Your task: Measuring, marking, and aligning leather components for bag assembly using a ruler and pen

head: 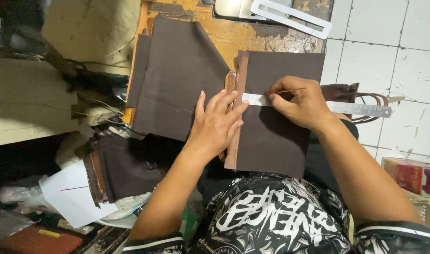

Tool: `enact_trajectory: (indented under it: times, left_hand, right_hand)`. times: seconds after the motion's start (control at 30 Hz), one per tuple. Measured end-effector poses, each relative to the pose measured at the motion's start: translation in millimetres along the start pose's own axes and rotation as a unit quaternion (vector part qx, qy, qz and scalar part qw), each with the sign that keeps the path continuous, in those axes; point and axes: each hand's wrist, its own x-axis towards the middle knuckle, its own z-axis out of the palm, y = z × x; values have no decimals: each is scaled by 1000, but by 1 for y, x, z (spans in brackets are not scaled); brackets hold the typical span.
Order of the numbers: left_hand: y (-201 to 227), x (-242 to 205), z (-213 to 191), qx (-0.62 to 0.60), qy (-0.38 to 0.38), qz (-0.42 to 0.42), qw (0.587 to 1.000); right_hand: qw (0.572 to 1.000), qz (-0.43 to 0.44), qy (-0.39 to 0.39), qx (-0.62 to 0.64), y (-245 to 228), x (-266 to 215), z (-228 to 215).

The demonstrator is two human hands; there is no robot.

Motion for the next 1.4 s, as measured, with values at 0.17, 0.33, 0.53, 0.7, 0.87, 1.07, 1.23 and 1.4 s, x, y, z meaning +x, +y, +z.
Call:
enact_trajectory:
  times: [0.17, 0.33, 0.53, 0.7, 0.87, 1.07, 1.23, 1.4]
  left_hand:
    - [-1, 0, 1, -4, 1, 0, 1000]
    - [0, 0, -1, -10, 3, -3, 1000]
    - [0, 0, 0, -14, 3, -3, 1000]
    - [0, 0, 0, -22, 0, -4, 1000]
    - [0, 1, 1, -19, -2, -5, 1000]
    - [0, 0, 0, -17, -3, -3, 1000]
    - [-1, 0, 1, -13, -1, 1, 1000]
    - [-1, 0, 1, -10, 8, 2, 1000]
  right_hand:
    - [1000, -3, 4, 7, -2, 1, 3]
    - [1000, -12, 10, -1, 4, 2, 6]
    - [1000, 2, 1, -13, -4, 5, 6]
    - [999, 6, -2, -33, -4, 3, 7]
    - [1000, 6, -4, -24, -2, 3, 6]
    - [1000, 12, 10, -15, 2, 1, 10]
    - [1000, 8, 3, -29, 6, 1, 8]
    - [1000, 10, 2, -30, 5, 0, 9]
